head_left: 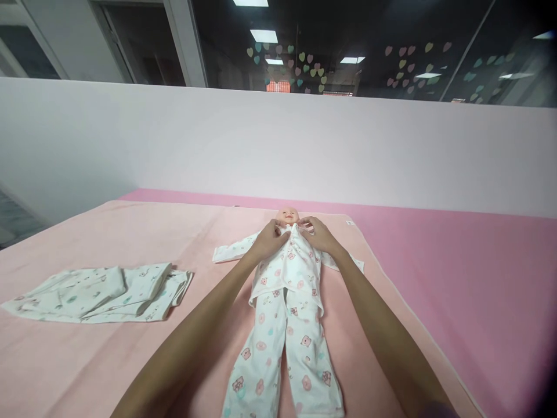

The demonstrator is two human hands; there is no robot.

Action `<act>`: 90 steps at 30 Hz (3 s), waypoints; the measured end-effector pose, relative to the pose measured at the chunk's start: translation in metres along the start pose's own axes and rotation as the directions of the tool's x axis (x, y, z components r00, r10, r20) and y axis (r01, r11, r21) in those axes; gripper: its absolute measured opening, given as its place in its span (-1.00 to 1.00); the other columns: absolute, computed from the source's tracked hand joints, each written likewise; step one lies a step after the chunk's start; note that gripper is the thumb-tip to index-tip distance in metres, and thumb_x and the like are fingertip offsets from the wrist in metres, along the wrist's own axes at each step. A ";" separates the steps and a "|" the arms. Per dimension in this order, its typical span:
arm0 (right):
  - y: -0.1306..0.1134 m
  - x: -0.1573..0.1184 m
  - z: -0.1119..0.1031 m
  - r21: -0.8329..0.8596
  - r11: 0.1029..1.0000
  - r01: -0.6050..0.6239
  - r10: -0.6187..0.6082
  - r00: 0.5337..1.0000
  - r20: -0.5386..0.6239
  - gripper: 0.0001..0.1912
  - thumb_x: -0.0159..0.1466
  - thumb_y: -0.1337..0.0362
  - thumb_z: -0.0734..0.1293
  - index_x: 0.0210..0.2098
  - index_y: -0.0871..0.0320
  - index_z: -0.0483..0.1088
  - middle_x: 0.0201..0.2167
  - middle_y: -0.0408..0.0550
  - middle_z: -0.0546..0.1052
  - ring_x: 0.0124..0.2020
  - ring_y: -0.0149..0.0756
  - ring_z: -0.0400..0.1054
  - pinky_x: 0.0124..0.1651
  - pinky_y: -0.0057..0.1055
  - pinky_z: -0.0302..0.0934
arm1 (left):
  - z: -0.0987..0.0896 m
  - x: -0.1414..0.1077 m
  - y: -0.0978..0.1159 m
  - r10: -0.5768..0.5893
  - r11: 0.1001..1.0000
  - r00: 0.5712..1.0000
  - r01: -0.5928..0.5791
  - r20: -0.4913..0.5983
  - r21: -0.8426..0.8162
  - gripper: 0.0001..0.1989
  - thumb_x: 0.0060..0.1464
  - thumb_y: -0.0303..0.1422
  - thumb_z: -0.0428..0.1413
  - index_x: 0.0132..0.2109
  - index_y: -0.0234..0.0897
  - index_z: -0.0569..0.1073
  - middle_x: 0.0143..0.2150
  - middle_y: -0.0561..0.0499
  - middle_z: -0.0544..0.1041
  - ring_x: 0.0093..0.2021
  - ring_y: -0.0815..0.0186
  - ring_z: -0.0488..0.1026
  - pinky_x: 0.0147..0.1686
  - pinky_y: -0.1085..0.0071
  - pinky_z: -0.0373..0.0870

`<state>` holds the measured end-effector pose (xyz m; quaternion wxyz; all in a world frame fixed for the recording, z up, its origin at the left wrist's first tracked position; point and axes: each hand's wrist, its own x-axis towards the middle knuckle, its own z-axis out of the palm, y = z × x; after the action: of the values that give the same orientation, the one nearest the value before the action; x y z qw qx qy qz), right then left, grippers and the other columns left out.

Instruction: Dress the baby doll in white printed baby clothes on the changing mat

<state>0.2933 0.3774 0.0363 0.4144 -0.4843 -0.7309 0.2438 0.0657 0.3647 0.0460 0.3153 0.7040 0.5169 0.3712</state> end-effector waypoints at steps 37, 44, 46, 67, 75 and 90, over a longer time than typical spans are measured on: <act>0.016 0.018 0.020 0.322 0.944 -0.074 0.067 0.997 0.034 -0.63 0.22 0.00 0.54 -0.08 0.06 0.59 0.01 0.02 0.66 0.05 -0.12 0.53 0.21 -0.13 0.36 | 0.011 0.025 -0.002 0.113 0.993 0.992 -0.114 -0.062 -0.011 -0.79 0.28 -0.15 0.16 -0.12 -0.17 0.51 -0.08 0.01 0.67 -0.14 0.24 0.57 -0.06 0.35 0.39; 0.020 0.017 0.020 0.386 0.918 -0.094 0.081 0.996 0.049 -0.55 0.19 -0.04 0.56 -0.03 0.06 0.59 0.00 0.02 0.67 0.06 -0.11 0.53 0.22 -0.11 0.37 | 0.016 0.030 -0.008 0.097 0.994 0.989 -0.102 -0.108 -0.037 -0.78 0.26 -0.16 0.18 -0.12 -0.20 0.54 -0.10 -0.02 0.67 -0.19 0.26 0.55 -0.14 0.36 0.38; 0.022 0.017 0.021 0.398 0.912 -0.105 0.097 0.995 0.040 -0.55 0.17 -0.03 0.57 -0.05 0.07 0.59 -0.02 0.02 0.67 0.04 -0.11 0.53 0.20 -0.12 0.39 | 0.017 0.031 -0.009 0.087 0.995 0.989 -0.091 -0.119 -0.029 -0.74 0.26 -0.11 0.19 -0.10 -0.21 0.56 -0.10 -0.03 0.67 -0.23 0.27 0.53 -0.17 0.36 0.37; 0.020 0.019 0.027 0.339 0.938 -0.080 0.116 0.989 -0.087 -0.65 0.12 0.06 0.56 -0.18 0.09 0.57 -0.14 -0.01 0.64 -0.15 -0.21 0.48 0.01 -0.22 0.39 | 0.001 0.028 -0.005 0.048 0.996 0.998 -0.045 0.030 -0.074 -0.75 0.18 -0.18 0.18 -0.15 -0.23 0.65 -0.12 -0.03 0.65 -0.21 0.25 0.47 -0.13 0.35 0.36; 0.026 0.021 0.027 0.360 0.932 -0.047 0.087 0.991 -0.098 -0.58 0.08 -0.03 0.61 -0.22 0.10 0.57 -0.15 -0.01 0.64 -0.17 -0.21 0.46 -0.02 -0.24 0.37 | -0.007 0.028 -0.007 0.056 0.980 0.984 -0.022 0.169 -0.199 -0.61 0.18 -0.05 0.22 -0.07 -0.27 0.64 -0.07 -0.11 0.65 -0.12 0.20 0.52 -0.13 0.35 0.41; 0.025 0.019 0.029 0.388 0.914 -0.114 0.168 0.980 -0.106 -0.54 0.04 -0.06 0.63 -0.25 0.12 0.57 -0.22 -0.06 0.61 -0.20 -0.25 0.40 -0.08 -0.29 0.31 | -0.003 0.040 -0.017 -0.051 0.986 0.993 0.067 0.102 -0.154 -0.67 0.08 -0.17 0.35 -0.07 -0.23 0.57 -0.13 -0.03 0.57 -0.19 0.30 0.44 -0.21 0.40 0.32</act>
<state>0.2779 0.4063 0.0086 0.5311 -0.4620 -0.6025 0.3763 0.0621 0.4075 0.0414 0.4057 0.6787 0.4905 0.3664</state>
